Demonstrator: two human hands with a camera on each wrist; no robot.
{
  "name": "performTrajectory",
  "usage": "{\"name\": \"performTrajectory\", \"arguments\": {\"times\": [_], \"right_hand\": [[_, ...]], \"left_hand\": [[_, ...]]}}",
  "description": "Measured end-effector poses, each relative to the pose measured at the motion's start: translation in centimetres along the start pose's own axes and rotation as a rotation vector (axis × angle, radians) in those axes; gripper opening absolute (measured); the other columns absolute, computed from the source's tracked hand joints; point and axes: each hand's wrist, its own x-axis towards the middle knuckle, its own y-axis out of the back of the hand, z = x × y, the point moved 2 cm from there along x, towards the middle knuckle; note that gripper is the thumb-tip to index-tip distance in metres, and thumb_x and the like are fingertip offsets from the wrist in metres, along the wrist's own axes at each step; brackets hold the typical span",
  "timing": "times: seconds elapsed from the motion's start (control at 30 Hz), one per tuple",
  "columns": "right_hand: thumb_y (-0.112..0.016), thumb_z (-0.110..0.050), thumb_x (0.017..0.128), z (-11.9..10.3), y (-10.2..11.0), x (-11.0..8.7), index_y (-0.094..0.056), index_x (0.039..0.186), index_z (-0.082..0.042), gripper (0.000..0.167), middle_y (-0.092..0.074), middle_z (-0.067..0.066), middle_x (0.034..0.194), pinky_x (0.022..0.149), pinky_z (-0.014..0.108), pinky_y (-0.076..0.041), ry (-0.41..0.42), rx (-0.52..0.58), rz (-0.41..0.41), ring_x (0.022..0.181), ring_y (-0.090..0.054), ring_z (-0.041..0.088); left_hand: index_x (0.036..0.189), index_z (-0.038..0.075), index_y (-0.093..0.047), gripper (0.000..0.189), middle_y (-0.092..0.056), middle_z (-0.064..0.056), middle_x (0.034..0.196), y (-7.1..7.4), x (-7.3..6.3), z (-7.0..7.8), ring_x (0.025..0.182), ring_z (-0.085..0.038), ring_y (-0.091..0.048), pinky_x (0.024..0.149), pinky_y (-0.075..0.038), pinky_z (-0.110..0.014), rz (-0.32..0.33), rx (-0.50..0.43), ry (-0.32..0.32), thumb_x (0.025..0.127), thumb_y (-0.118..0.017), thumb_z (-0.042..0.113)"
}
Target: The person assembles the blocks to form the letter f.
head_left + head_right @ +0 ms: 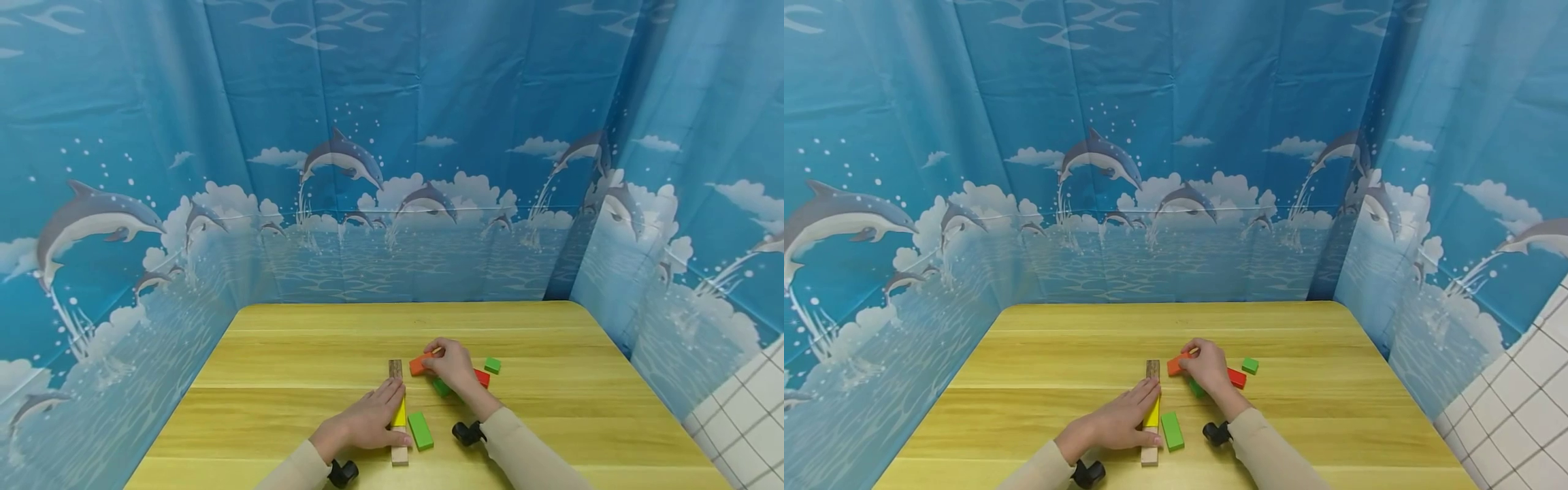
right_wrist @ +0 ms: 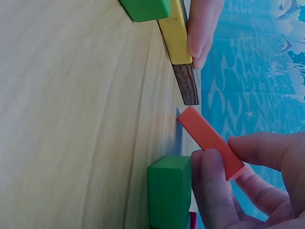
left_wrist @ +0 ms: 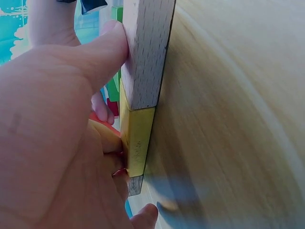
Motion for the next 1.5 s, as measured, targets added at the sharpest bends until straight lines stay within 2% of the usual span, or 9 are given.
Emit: {"name": "performTrajectory", "arguments": {"times": [0.3, 0.43, 0.57, 0.67, 0.77, 0.9, 1.5], "right_hand": [[-0.076, -0.006, 0.087, 0.7, -0.9, 0.2, -0.073, 0.105, 0.001, 0.019, -0.067, 0.007, 0.090, 0.062, 0.032, -0.057, -0.011, 0.022, -0.013, 0.069, -0.065, 0.016], [-0.077, -0.007, 0.086, 0.7, -1.2, 0.1, -0.073, 0.111, 0.002, 0.027, -0.070, 0.009, 0.096, 0.064, 0.034, -0.056, 0.036, -0.061, -0.032, 0.072, -0.065, 0.016], [-0.081, -0.008, 0.084, 0.2, -1.4, -0.1, -0.072, 0.119, 0.001, 0.037, -0.070, 0.013, 0.111, 0.072, 0.039, -0.057, 0.092, -0.158, -0.056, 0.088, -0.066, 0.023], [-0.083, -0.007, 0.082, -0.2, -1.6, -0.1, -0.071, 0.121, 0.000, 0.042, -0.069, 0.014, 0.115, 0.078, 0.043, -0.056, 0.139, -0.225, -0.068, 0.096, -0.065, 0.028], [-0.085, -0.006, 0.080, -0.4, -1.8, 0.1, -0.073, 0.119, -0.001, 0.041, -0.070, 0.012, 0.112, 0.080, 0.044, -0.056, 0.183, -0.306, -0.070, 0.098, -0.065, 0.030], [-0.085, -0.007, 0.081, -0.3, -2.2, 0.3, -0.075, 0.114, -0.003, 0.035, -0.072, 0.009, 0.108, 0.082, 0.044, -0.056, 0.201, -0.376, -0.069, 0.099, -0.066, 0.029], [-0.083, -0.005, 0.081, -0.8, -2.6, 0.9, -0.076, 0.111, -0.003, 0.031, -0.071, 0.010, 0.106, 0.083, 0.046, -0.056, 0.240, -0.392, -0.082, 0.099, -0.066, 0.029]], "left_hand": [[0.162, 0.006, -0.015, 0.097, -0.007, -0.012, 0.168, -0.1, 0.0, 0.1, 0.154, -0.026, -0.005, 0.118, -0.024, -0.052, -0.006, -0.011, 0.009, 0.096, -0.048, 0.068], [0.162, 0.007, -0.016, 0.098, -0.008, -0.010, 0.168, -0.2, -0.1, 0.3, 0.154, -0.024, -0.006, 0.118, -0.024, -0.051, -0.003, -0.012, 0.021, 0.094, -0.049, 0.070], [0.162, 0.007, -0.016, 0.098, -0.008, -0.010, 0.168, -0.2, -0.1, 0.3, 0.154, -0.024, -0.006, 0.118, -0.024, -0.051, -0.003, -0.006, 0.022, 0.094, -0.049, 0.069], [0.162, 0.006, -0.016, 0.098, -0.009, -0.011, 0.168, -0.1, 0.0, 0.2, 0.154, -0.026, -0.007, 0.118, -0.025, -0.052, 0.000, 0.003, 0.018, 0.095, -0.049, 0.069], [0.162, 0.006, -0.016, 0.098, -0.009, -0.011, 0.168, -0.1, 0.1, 0.2, 0.154, -0.026, -0.007, 0.117, -0.025, -0.052, 0.003, 0.009, 0.016, 0.095, -0.049, 0.068], [0.162, 0.006, -0.015, 0.097, -0.008, -0.012, 0.168, -0.1, 0.2, 0.1, 0.154, -0.027, -0.007, 0.117, -0.025, -0.052, -0.003, 0.010, 0.014, 0.095, -0.049, 0.067], [0.162, 0.007, -0.015, 0.097, -0.007, -0.010, 0.169, 0.2, 0.4, 0.0, 0.154, -0.024, -0.005, 0.118, -0.023, -0.052, 0.001, -0.009, 0.027, 0.095, -0.049, 0.068]]}}
